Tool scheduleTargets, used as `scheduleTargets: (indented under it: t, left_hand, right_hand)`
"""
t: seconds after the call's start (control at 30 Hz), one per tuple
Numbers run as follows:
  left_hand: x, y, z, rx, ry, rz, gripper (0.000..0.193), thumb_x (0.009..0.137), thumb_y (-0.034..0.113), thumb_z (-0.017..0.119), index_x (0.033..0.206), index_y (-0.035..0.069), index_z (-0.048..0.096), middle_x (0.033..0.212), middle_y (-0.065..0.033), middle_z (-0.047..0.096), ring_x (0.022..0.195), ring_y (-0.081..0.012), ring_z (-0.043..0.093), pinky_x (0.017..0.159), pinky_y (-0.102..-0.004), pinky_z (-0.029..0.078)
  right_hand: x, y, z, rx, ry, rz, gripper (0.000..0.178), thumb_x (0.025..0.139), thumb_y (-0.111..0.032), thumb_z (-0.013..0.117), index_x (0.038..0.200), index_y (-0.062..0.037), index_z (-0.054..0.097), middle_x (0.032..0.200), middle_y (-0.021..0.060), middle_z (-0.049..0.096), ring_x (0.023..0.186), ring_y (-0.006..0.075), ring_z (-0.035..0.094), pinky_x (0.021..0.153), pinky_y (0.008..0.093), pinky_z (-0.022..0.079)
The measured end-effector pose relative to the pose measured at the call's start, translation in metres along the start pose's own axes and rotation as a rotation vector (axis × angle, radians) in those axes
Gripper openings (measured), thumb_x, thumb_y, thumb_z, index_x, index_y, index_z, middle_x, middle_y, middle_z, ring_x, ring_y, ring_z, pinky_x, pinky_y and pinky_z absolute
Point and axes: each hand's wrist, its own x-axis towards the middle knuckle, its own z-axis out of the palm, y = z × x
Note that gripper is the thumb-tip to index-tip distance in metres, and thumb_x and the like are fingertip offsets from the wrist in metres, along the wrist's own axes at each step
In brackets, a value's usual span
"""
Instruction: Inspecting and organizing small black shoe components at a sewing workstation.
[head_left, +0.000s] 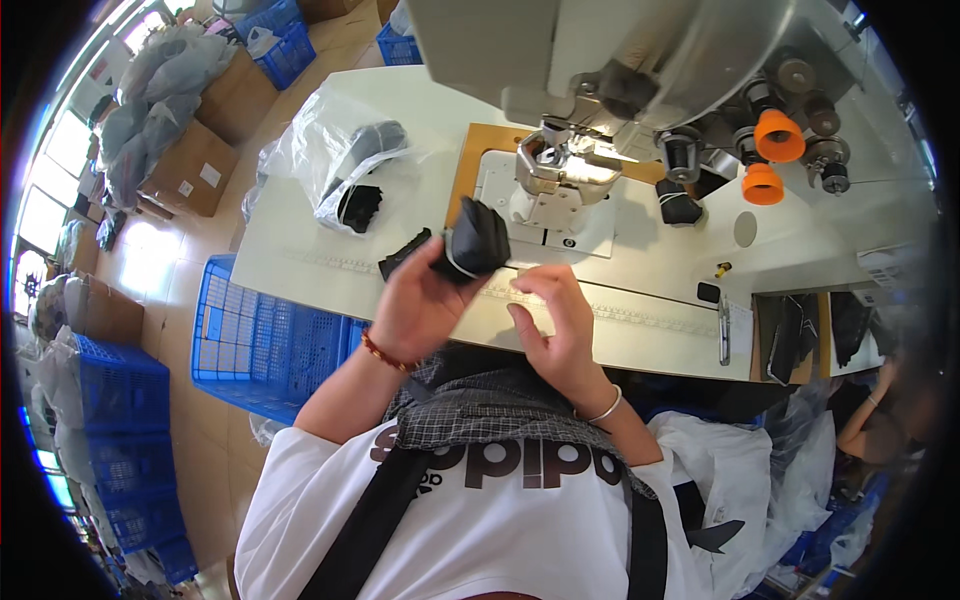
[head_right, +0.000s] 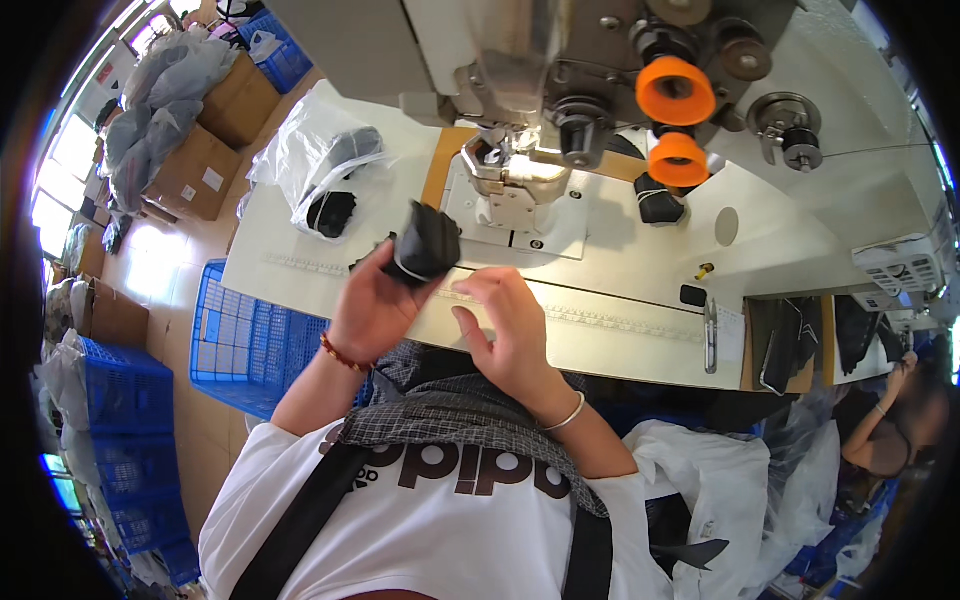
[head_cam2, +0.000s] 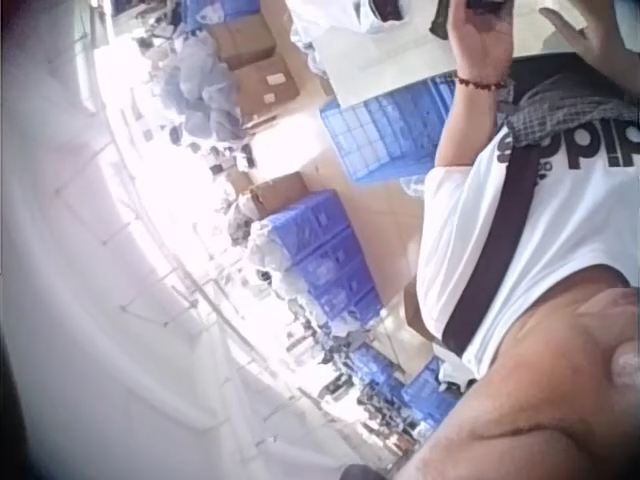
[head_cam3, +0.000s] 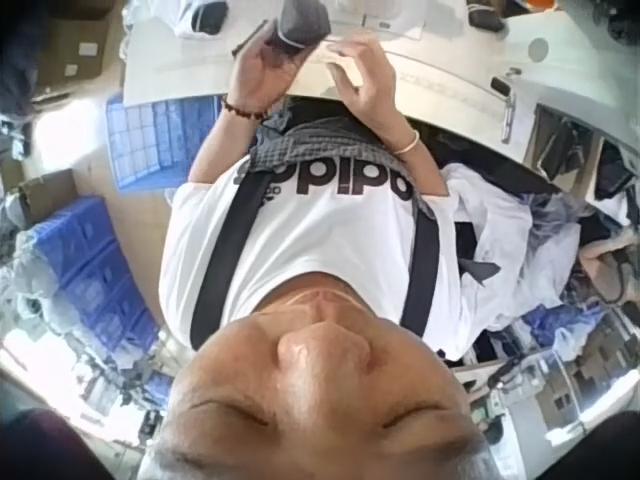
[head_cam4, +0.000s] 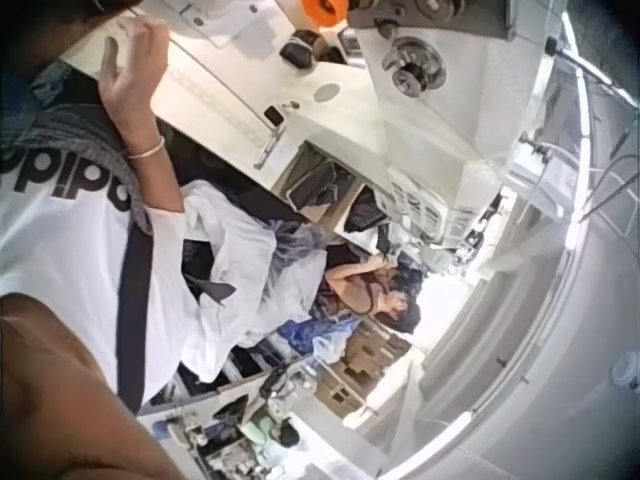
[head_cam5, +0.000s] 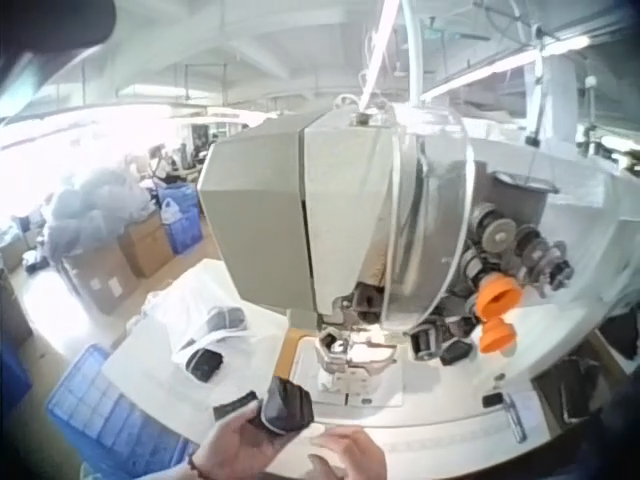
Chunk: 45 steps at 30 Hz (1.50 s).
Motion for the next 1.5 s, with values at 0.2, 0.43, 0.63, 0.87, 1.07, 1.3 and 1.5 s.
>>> scheduleTargets:
  t: [0.2,0.43,0.63,0.87,1.07,1.3,1.5]
  left_hand:
    - [-0.001,-0.049,0.008,0.055,-0.016,-0.237,0.035,0.106,0.025,0.044,0.132,0.003,0.051,0.135,-0.0124,0.057,0.126,-0.0258,0.054,0.11,-0.0457,0.042]
    - [0.01,-0.064,0.008,0.101,-0.134,-0.449,0.033,0.104,0.026,0.048,0.13,0.006,0.053,0.13,-0.0096,0.06,0.123,-0.0215,0.055,0.111,-0.0468,0.039]
    - [0.012,-0.057,0.009,0.28,-0.2,-0.44,0.04,0.101,0.028,0.055,0.133,0.005,0.052,0.131,-0.0089,0.06,0.122,-0.0221,0.057,0.111,-0.0466,0.039]
    - [0.017,-0.048,0.009,0.512,-0.277,-0.396,0.052,0.099,0.035,0.063,0.138,0.006,0.046,0.126,-0.0056,0.06,0.113,-0.0154,0.06,0.096,-0.0375,0.051]
    - [0.025,-0.03,0.012,0.764,-0.346,-0.362,0.05,0.097,0.034,0.066,0.133,0.003,0.05,0.117,-0.0066,0.063,0.102,-0.0135,0.064,0.082,-0.0311,0.057]
    - [0.032,-0.006,0.015,1.032,-0.402,-0.415,0.04,0.096,0.026,0.065,0.127,0.002,0.057,0.101,-0.0044,0.066,0.093,-0.0107,0.063,0.077,-0.0294,0.058]
    - [0.035,0.001,0.013,1.049,-0.495,-0.453,0.039,0.095,0.02,0.064,0.128,0.0,0.057,0.101,-0.0034,0.065,0.088,-0.01,0.063,0.075,-0.0286,0.059]
  right_hand:
    - [-0.012,0.01,-0.012,-0.337,0.114,-0.017,0.032,0.075,-0.006,0.079,0.104,-0.0053,0.065,0.094,0.0097,0.057,0.083,0.029,0.059,0.071,0.0389,0.048]
    - [-0.012,0.014,-0.037,-0.61,0.168,-0.219,0.027,0.074,-0.006,0.078,0.099,-0.0052,0.066,0.092,0.007,0.059,0.082,0.0263,0.059,0.075,0.0424,0.046]
    - [-0.013,0.023,-0.041,-0.502,0.151,-0.235,0.023,0.073,-0.001,0.075,0.093,-0.0045,0.063,0.089,0.0063,0.059,0.077,0.0257,0.059,0.074,0.0412,0.046]
    - [-0.014,0.015,-0.046,-0.127,0.128,0.008,0.018,0.076,0.004,0.069,0.089,-0.0032,0.059,0.088,0.0085,0.061,0.074,0.0227,0.058,0.066,0.0326,0.045]
    - [-0.026,0.025,-0.055,0.422,-0.034,0.39,0.009,0.084,0.001,0.062,0.09,-0.0042,0.058,0.073,0.006,0.064,0.068,0.0115,0.055,0.061,0.0271,0.044]
    - [-0.015,0.004,-0.055,-0.208,-0.197,0.269,0.013,0.082,0.001,0.072,0.087,-0.0035,0.061,0.068,0.0052,0.057,0.058,0.0141,0.055,0.054,0.0293,0.043]
    - [-0.026,-0.002,-0.059,0.568,-0.033,0.433,0.01,0.093,-0.004,0.067,0.086,-0.0008,0.06,0.069,-0.0015,0.052,0.057,0.0048,0.041,0.051,0.0227,0.032]
